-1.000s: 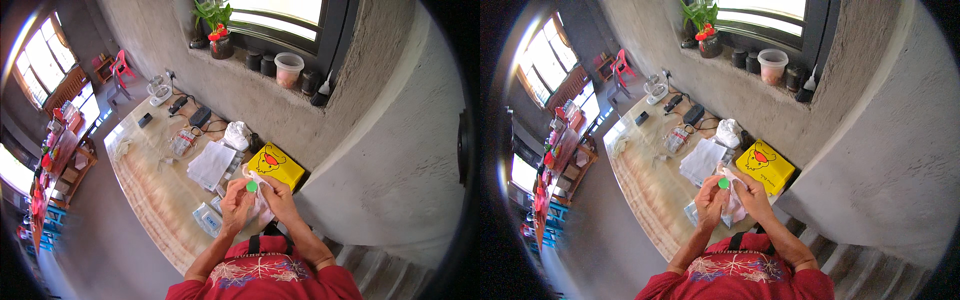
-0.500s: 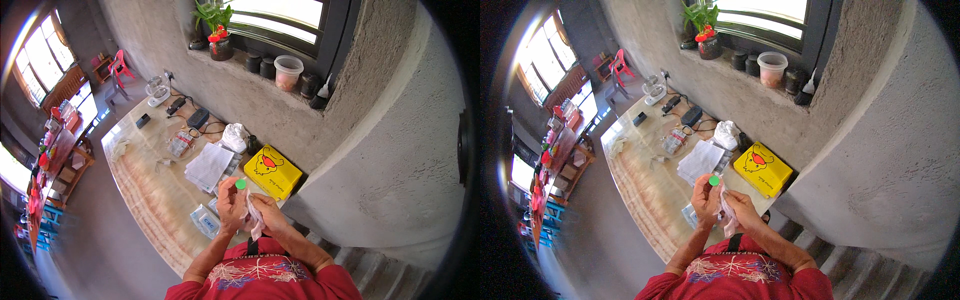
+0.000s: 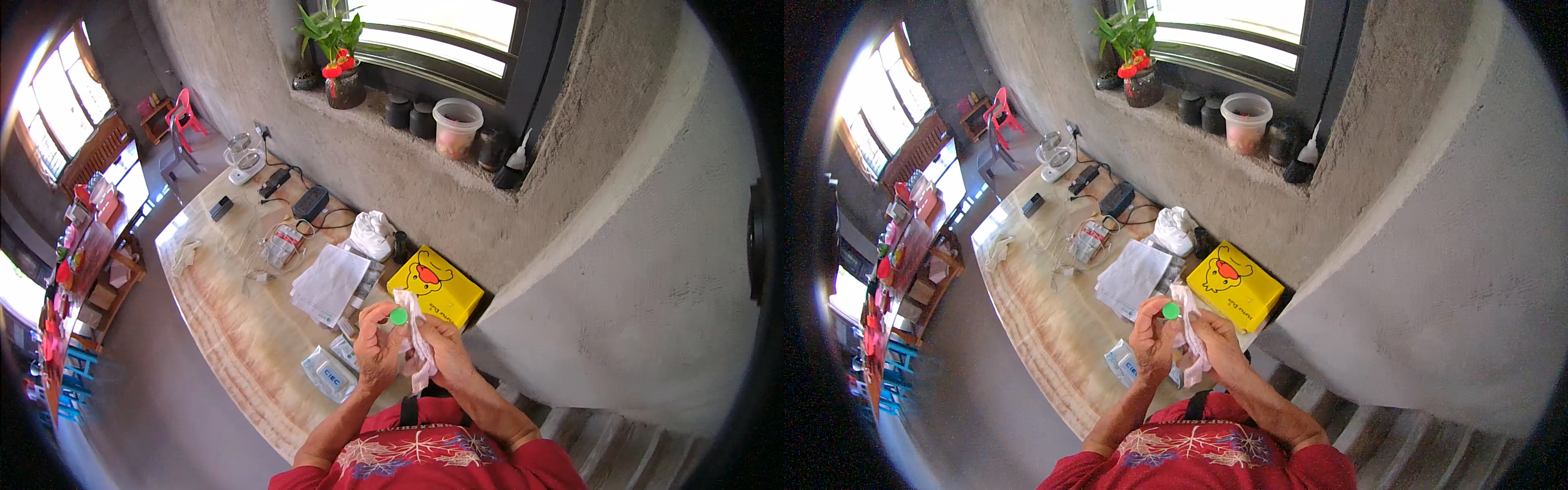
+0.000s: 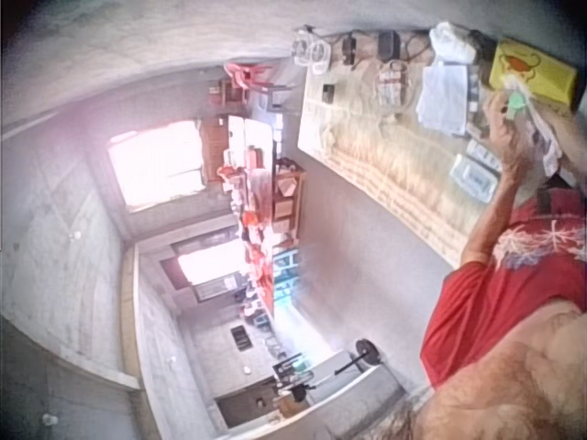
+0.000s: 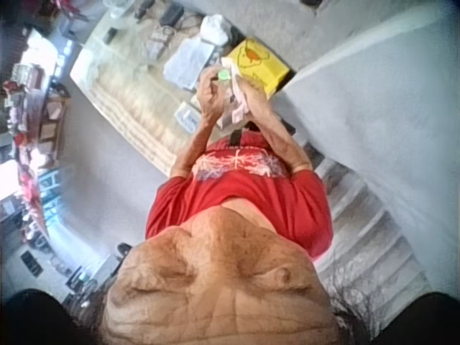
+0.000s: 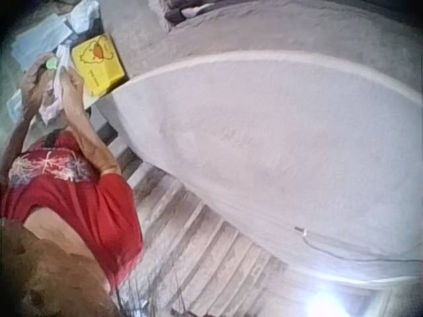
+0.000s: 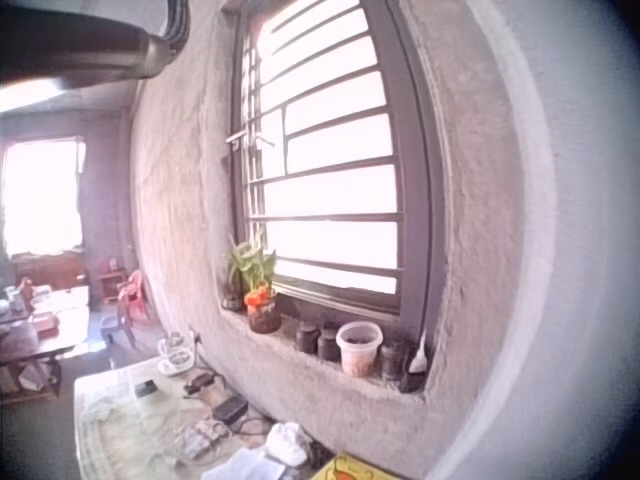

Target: The person wipes a yellow box, a black flashlight, a small green-capped bottle, a potted plant, and several small containers using a white tissue. The person handles each item individually, wiping the surfaces and then placing them back on the table or window sill.

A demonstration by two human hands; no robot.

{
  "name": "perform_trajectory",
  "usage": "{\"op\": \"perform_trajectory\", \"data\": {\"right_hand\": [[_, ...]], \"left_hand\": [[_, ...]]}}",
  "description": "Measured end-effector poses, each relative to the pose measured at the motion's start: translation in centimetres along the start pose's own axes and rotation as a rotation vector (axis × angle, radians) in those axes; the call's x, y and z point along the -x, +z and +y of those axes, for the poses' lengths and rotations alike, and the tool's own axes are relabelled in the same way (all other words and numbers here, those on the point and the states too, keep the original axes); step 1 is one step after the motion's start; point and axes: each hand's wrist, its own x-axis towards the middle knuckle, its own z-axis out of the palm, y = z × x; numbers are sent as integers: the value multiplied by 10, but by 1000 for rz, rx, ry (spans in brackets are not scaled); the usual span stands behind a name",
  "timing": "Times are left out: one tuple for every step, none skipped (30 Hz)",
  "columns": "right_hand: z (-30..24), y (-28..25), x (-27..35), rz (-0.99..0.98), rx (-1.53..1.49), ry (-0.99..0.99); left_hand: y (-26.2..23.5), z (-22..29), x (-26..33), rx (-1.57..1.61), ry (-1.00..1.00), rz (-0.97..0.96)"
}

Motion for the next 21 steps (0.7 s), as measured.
{"op": "perform_trajectory", "data": {"right_hand": [[1, 2, 0, 60, -21, 15], [4, 1, 0, 74, 38, 25], [10, -3, 1, 93, 94, 46], [13, -7, 2, 113, 149, 67], [9, -9, 4, 21, 337, 43], [4, -7, 7, -24, 454, 49], [14, -16, 3, -66, 583, -54], [24, -27, 1, -110, 712, -158], [27, -34, 1, -108, 727, -69], [28, -44, 2, -111, 746, 17], [27, -51, 4, -114, 763, 104], [25, -56, 7, -87, 792, 116], [23, -60, 11, -67, 827, 130], [22, -64, 14, -49, 861, 144], [27, -75, 17, -23, 899, 80], [29, -82, 19, -9, 922, 110], [29, -90, 21, 4, 946, 139], [26, -96, 20, 26, 972, 170], [18, -96, 19, 32, 980, 188], [13, -96, 17, 48, 985, 194], [9, -99, 16, 73, 988, 198]], "left_hand": [[2, -3, -2, -3, -20, 13], [5, -6, -4, -4, -39, 24], [8, -10, -2, -9, -71, 37], [10, -15, -3, 99, -178, 68], [11, -21, -8, 206, -285, 99], [13, -29, -9, 313, -400, 129], [14, -37, -9, 380, -357, 132], [14, -54, -3, 477, -402, 145], [14, -71, 3, 456, -463, 142], [15, -88, 9, 438, -518, 141], [16, -106, 16, 410, -532, 114], [19, -124, 22, 386, -547, 88], [23, -141, 26, 364, -559, 68], [28, -158, 29, 320, -573, 54], [35, -173, 31, 278, -588, 36], [42, -185, 30, 230, -597, 23], [50, -197, 29, 202, -571, 18], [58, -211, 27, 151, -549, 13], [64, -225, 25, 97, -526, 16], [69, -237, 23, 43, -503, 18], [76, -243, 15, 7, -500, 15]]}}
